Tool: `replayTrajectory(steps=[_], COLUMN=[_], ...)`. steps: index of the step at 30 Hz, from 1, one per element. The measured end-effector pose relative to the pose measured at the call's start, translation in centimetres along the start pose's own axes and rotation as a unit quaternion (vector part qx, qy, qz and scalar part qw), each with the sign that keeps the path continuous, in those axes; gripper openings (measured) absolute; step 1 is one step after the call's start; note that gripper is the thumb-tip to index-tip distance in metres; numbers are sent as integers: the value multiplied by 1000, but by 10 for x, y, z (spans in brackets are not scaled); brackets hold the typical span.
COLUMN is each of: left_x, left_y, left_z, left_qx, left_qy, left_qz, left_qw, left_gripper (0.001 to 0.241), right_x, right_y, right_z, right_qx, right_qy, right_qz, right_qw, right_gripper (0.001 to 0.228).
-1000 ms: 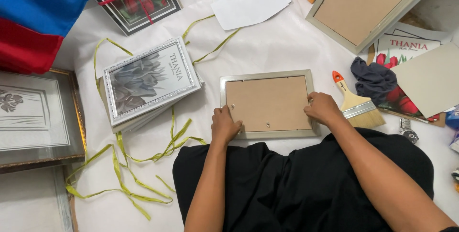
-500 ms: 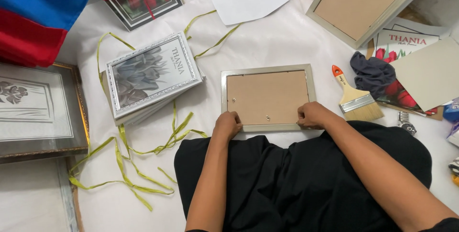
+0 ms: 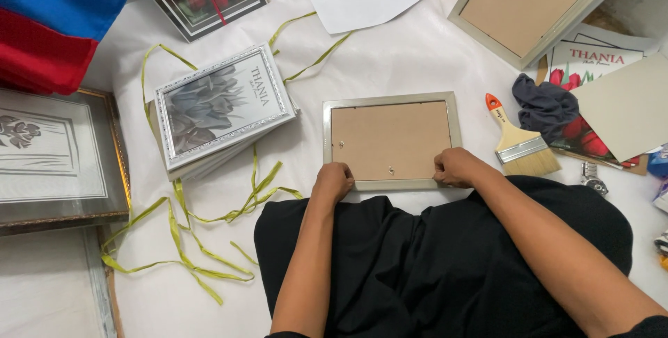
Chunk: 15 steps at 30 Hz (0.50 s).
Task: Assembling a picture frame by cleaning the glass and inserting the backboard
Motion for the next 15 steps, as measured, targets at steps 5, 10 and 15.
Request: replayTrajectory(steps=[5,10,15], left_x=[-1,-7,4], left_y=[-3,-14,1], left_z=[1,12,-9], left_qx=[2,4,-1], left_qy=[13,20,20], left_qz=[-20,-33,-24], left_qw=[1000,999,1000], left_gripper=[16,15,19], right_x=[0,-2,-12], right_y=[-1,0,6], right_z=[0,0,-11], right_qx=[-16,-12,-16], right_qy=[7,-5,-5], right_qz=[19,28,31], right_qw=[1000,1000,999], right_gripper=[21,21,25])
Point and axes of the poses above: each hand's wrist, its own y-axis away from the middle knuckle, its own z-axis out of the palm, x = y × z, the point moved 2 cm from there along -y, towards the middle knuckle, and after that the axes turned 15 degrees about -y, right-handed, at the moved point
